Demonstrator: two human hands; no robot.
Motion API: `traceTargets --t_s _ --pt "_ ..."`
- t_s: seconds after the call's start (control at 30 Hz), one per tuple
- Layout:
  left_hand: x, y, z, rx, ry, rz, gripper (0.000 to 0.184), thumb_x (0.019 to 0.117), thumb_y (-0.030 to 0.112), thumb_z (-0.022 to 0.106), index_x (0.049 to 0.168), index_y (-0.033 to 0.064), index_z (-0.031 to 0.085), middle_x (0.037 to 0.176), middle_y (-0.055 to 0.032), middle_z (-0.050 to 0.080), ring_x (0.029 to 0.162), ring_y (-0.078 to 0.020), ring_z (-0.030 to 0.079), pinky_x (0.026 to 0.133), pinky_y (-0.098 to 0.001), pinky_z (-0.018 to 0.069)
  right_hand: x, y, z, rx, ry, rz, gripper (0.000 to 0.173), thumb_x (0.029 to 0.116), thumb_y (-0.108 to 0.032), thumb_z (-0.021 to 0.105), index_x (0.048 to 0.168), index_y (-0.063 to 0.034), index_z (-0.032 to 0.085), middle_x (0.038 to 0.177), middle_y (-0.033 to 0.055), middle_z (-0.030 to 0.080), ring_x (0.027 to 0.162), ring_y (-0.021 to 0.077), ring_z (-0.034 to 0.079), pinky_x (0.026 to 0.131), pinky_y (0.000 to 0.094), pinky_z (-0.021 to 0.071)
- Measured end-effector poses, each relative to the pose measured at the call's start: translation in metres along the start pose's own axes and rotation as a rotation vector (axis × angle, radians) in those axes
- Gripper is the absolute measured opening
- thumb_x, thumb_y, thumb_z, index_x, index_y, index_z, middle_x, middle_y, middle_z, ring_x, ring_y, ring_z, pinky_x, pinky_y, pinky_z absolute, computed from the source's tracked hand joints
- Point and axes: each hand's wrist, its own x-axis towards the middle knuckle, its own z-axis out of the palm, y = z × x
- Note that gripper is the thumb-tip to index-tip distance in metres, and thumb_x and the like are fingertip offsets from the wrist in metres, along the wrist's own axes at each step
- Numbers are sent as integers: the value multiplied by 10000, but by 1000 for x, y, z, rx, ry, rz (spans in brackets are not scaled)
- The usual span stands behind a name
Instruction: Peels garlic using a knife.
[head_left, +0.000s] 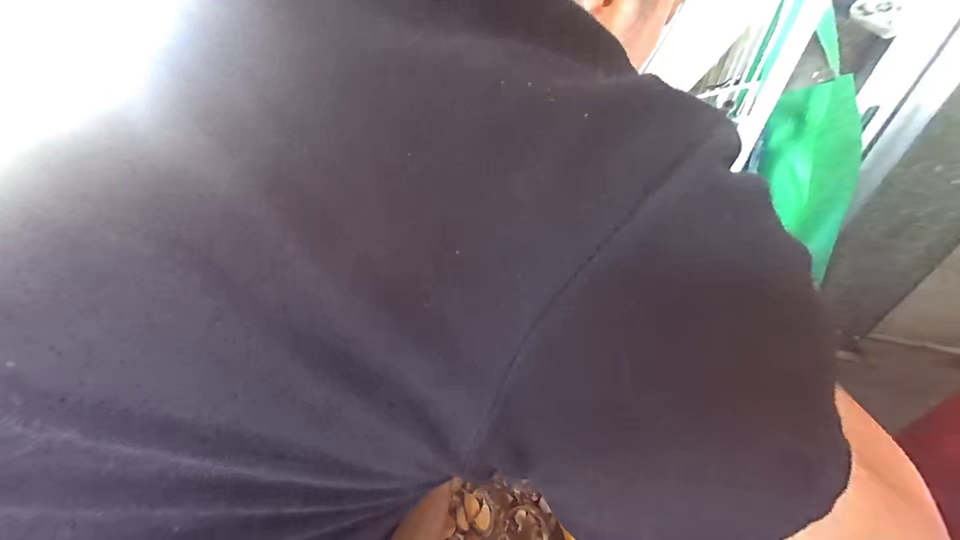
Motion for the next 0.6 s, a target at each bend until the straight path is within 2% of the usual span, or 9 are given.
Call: traceTargets --t_s 0.07,0.13,0.17,0.23,0.33,0.4,0.47,0.53,0.6 --pt "-2 -3 -3 -150 43 37 354 1081 121 478 1354 -98 527 1321 -222 584 1143 -193 582 1025 -320 444 2 -1 -7 6 -77 3 415 1137 -255 309 1433 -19 478 1021 123 550 750 147 541 692 275 485" --pt "-4 -4 -1 -223 92 84 288 1063 74 487 1313 -60 530 1195 -140 593 1009 -107 577 909 -249 474 5 -4 -4 70 -80 27 377 1129 -211 296 1398 -16 475 946 74 504 699 109 478 652 238 429" --pt "-4 -3 -1 -236 98 100 318 1056 49 489 1340 -89 521 1257 -185 586 1073 -147 569 961 -278 455 8 -5 -3 104 -62 31 344 1128 -181 297 1390 -28 460 916 48 480 657 89 456 601 221 404" --pt "-2 -1 -1 -179 94 103 368 1056 39 488 1397 -101 493 1389 -253 543 1232 -243 554 1064 -350 425 11 -5 -2 157 -45 19 362 1127 -143 298 1468 -57 385 979 55 489 655 89 461 568 225 397" --pt "0 1 2 -130 114 90 371 1055 20 461 1412 -72 496 1428 -247 523 1282 -265 531 1075 -370 417 9 -6 -6 89 -32 -62 449 1115 -137 351 1556 -96 275 1068 102 526 688 149 547 580 294 481" --pt "-8 4 5 -138 154 73 360 1062 4 433 1401 -94 507 1434 -249 522 1309 -257 509 1108 -350 385 3 -7 -9 21 12 -96 439 1093 -132 418 1516 -84 310 1036 95 573 643 139 591 538 291 510" --pt "-21 4 9 -81 237 48 347 1075 34 426 1356 -135 539 1421 -284 539 1347 -309 493 1148 -374 340 -4 -11 -11 3 -5 -70 367 1081 -95 440 1432 -47 344 928 74 550 594 119 543 517 276 480" --pt "-11 -14 7 149 211 118 389 1081 138 432 1333 -123 572 1396 -293 564 1352 -359 506 1160 -423 344 -2 -10 -13 -22 -37 -44 352 1080 -114 454 1415 -63 359 884 60 558 582 109 542 522 268 485" --pt "-16 -4 0 232 184 123 405 1081 163 455 1349 -121 564 1401 -302 555 1351 -368 500 1160 -433 335 6 -7 -12 -43 -60 -30 349 1103 -164 430 1433 -63 378 898 67 570 601 114 548 549 271 482"
